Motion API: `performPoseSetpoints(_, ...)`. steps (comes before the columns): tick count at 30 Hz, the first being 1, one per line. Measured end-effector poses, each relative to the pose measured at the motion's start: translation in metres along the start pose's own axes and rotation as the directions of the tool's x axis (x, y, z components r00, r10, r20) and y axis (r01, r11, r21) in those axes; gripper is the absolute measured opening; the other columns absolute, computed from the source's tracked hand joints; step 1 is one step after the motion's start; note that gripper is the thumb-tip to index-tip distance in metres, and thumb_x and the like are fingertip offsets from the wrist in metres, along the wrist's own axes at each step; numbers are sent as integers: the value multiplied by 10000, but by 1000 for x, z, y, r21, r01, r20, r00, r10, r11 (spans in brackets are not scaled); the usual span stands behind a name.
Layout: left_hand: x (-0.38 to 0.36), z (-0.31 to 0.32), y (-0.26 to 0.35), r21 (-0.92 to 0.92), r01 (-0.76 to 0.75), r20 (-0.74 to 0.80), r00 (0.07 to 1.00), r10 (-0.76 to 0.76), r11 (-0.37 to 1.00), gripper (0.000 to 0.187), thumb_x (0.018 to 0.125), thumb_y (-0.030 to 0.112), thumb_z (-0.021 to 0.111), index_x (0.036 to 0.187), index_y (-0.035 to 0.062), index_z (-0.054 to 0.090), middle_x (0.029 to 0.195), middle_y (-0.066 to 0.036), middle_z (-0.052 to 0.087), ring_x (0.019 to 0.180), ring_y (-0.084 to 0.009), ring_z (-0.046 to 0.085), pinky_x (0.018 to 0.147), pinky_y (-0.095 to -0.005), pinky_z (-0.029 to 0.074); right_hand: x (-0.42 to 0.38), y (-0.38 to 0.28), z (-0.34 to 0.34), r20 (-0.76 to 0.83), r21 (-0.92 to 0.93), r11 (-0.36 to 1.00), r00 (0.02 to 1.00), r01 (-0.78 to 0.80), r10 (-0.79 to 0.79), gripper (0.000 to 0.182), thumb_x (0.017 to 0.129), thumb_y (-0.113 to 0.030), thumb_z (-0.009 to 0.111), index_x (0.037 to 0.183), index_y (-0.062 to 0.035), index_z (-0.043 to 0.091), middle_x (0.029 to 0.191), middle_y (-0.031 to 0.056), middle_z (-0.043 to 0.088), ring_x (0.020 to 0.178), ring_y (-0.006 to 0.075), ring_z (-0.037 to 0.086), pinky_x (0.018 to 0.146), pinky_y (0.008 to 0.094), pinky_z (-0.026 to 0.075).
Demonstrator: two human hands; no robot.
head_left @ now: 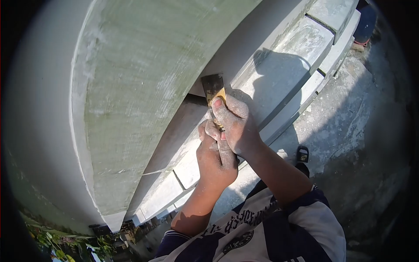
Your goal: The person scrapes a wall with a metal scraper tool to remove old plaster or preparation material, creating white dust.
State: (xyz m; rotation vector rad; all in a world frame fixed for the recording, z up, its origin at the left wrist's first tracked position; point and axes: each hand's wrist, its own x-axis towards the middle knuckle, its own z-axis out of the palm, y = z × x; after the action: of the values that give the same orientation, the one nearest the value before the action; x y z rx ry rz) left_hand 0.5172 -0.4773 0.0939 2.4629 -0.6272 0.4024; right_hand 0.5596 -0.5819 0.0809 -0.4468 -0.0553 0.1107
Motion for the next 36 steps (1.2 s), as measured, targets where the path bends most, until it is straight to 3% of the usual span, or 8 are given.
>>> performPoseSetpoints(8,11,-20,9,-24,242,108,965,-238,970,270,975,145,443,1132,-48,546,849,-249,650,772,-416,665,689,-406,509,8,11,8,27,198,979,999,-46,42,177,1019,-196,492,903,-63,477,734,33,496,518,102,464,493,261,397)
performPoseSetpoints(10,9,-13,-7,100,-36,-5,999,37,994,288,979,174,447,1131,-49,547,811,-240,648,716,-408,665,655,-410,507,0,28,3,-12,148,988,998,-53,55,203,1018,-209,494,875,-68,464,711,36,492,525,105,474,531,283,425)
performPoseSetpoints(13,22,-24,13,61,166,48,984,-169,984,288,983,176,448,1117,-58,551,818,-244,645,733,-407,667,653,-412,507,12,14,13,-27,181,981,997,-70,76,241,1019,-257,499,877,-64,473,721,36,496,505,104,479,496,258,397)
performPoseSetpoints(19,3,-16,1,116,17,2,1000,-18,993,246,969,160,480,1072,-50,555,812,-244,643,726,-377,677,639,-385,508,-1,29,3,38,187,982,999,-17,10,288,1016,-315,509,890,-58,480,642,18,448,508,110,493,526,272,434)
performPoseSetpoints(25,36,-31,20,-39,317,125,942,-310,948,286,970,171,492,1139,-53,549,697,-187,630,597,-326,654,581,-358,490,18,-8,20,-46,196,981,999,0,9,286,998,-207,513,758,-81,421,599,16,431,525,115,529,513,265,428)
performPoseSetpoints(27,38,-29,16,46,33,27,999,-34,998,309,973,184,496,1164,-55,540,704,-188,631,607,-315,657,582,-356,488,15,-17,20,-11,191,982,1000,4,-2,263,1014,-235,495,811,-71,465,632,28,476,549,121,547,570,271,466)
performPoseSetpoints(32,14,-26,24,-105,353,158,929,-335,930,366,984,213,483,1214,-69,508,839,-217,652,685,-330,672,651,-369,500,-14,6,12,-63,213,973,993,-86,101,287,1041,-296,439,938,-38,514,786,46,574,698,117,593,724,267,506)
performPoseSetpoints(36,17,-23,22,33,186,131,973,-189,982,381,1009,220,410,1188,-88,546,1074,-223,618,1048,-315,562,913,-391,406,-15,18,-8,20,57,989,991,-133,132,315,1041,-324,441,927,-43,524,812,13,564,720,71,528,675,233,474)
